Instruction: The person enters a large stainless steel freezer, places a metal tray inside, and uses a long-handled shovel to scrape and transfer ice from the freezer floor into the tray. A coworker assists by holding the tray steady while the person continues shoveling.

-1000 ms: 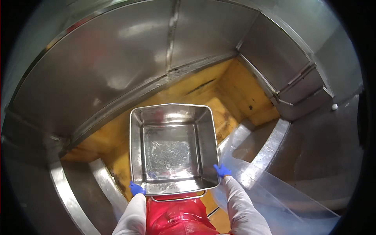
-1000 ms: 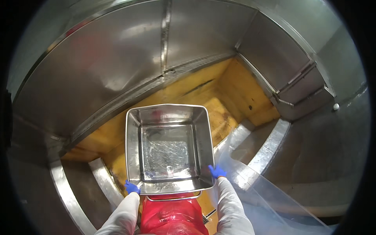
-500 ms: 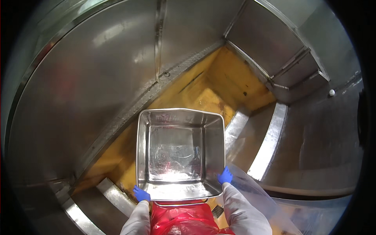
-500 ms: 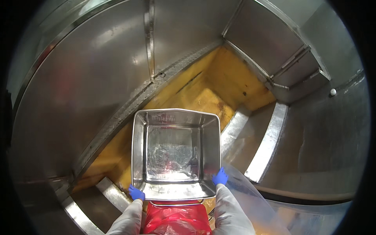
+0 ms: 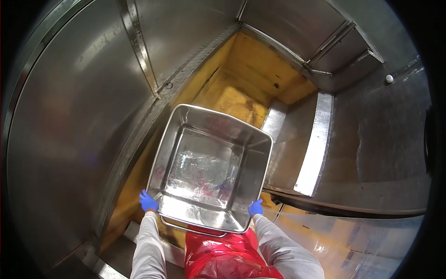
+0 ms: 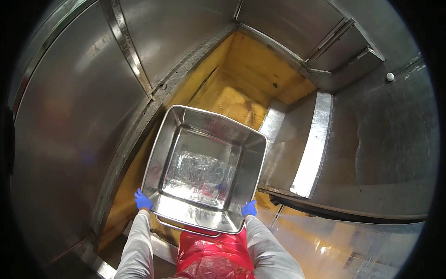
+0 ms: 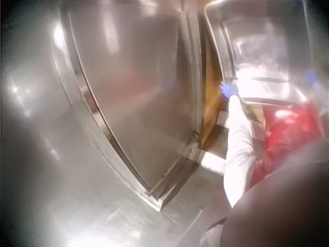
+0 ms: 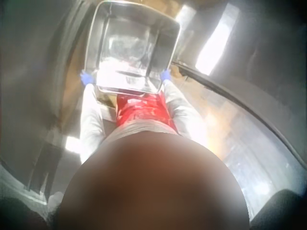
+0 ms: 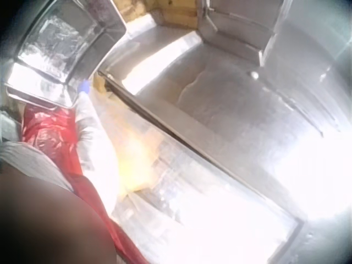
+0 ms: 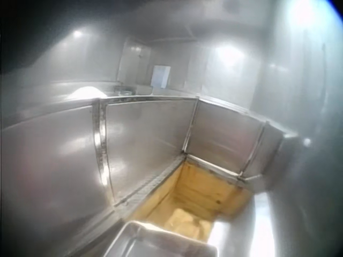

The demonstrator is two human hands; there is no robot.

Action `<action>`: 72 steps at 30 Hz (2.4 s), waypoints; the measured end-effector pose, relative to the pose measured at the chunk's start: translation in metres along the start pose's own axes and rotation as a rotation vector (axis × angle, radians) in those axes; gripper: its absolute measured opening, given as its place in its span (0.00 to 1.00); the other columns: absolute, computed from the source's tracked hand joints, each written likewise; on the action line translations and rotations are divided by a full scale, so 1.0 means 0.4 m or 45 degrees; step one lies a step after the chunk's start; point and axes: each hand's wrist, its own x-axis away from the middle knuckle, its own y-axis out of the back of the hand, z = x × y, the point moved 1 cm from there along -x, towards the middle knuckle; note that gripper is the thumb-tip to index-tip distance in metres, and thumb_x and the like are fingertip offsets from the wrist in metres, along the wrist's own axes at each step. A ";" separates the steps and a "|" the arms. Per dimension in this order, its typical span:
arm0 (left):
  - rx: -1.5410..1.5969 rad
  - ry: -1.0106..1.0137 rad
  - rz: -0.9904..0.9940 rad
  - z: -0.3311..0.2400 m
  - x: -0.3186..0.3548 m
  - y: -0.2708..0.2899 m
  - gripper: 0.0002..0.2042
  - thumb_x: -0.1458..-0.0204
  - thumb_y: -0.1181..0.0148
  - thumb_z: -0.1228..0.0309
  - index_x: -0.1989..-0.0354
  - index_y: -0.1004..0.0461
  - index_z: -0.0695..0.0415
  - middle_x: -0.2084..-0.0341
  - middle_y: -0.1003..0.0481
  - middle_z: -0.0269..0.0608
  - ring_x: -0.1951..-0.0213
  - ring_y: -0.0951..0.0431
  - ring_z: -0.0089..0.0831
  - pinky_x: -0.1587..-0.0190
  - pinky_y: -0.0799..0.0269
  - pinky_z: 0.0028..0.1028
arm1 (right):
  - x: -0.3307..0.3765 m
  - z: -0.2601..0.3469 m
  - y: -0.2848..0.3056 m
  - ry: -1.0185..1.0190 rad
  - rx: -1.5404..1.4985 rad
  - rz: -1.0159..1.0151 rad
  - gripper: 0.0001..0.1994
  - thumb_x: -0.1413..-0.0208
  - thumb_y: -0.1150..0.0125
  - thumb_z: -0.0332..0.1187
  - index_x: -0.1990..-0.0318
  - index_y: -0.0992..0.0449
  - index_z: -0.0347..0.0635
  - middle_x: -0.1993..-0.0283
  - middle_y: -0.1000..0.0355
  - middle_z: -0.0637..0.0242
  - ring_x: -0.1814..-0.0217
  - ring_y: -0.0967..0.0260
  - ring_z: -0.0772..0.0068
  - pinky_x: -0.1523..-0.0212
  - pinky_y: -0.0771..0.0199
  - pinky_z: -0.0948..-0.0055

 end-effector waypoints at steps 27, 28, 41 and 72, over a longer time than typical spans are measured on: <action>-1.012 -0.868 -0.199 -1.213 -0.705 -0.120 0.12 0.40 0.47 0.68 0.60 0.15 0.53 0.65 0.16 0.40 0.59 0.15 0.49 0.49 0.47 0.85 | -1.003 0.585 0.613 0.014 -0.138 -0.069 0.37 0.35 0.51 0.44 0.31 0.55 0.20 0.50 0.24 0.35 0.48 0.23 0.39 0.48 0.24 0.49; -0.997 -0.902 -0.154 -1.244 -0.747 -0.088 0.13 0.40 0.47 0.67 0.60 0.15 0.53 0.64 0.16 0.41 0.59 0.15 0.48 0.49 0.48 0.85 | -1.035 0.621 0.630 0.032 -0.144 -0.090 0.35 0.35 0.52 0.44 0.33 0.54 0.22 0.50 0.25 0.34 0.48 0.24 0.38 0.47 0.24 0.49; 0.191 -0.401 0.021 -1.666 -1.013 -0.226 0.31 0.33 0.59 0.62 0.35 0.67 0.68 0.48 0.22 0.54 0.51 0.19 0.51 0.36 0.38 0.55 | -1.147 0.702 0.788 0.031 -0.327 -0.094 0.48 0.40 0.42 0.39 0.24 0.73 0.39 0.31 0.45 0.28 0.35 0.36 0.31 0.35 0.33 0.48; 1.227 -0.501 0.369 -1.667 -0.283 0.831 0.31 0.40 0.39 0.56 0.34 0.36 0.63 0.49 0.22 0.56 0.47 0.20 0.41 0.44 0.26 0.35 | -0.398 1.657 1.514 1.697 -0.996 -0.335 0.21 0.37 0.39 0.33 0.38 0.29 0.37 0.40 0.30 0.50 0.36 0.36 0.49 0.34 0.39 0.58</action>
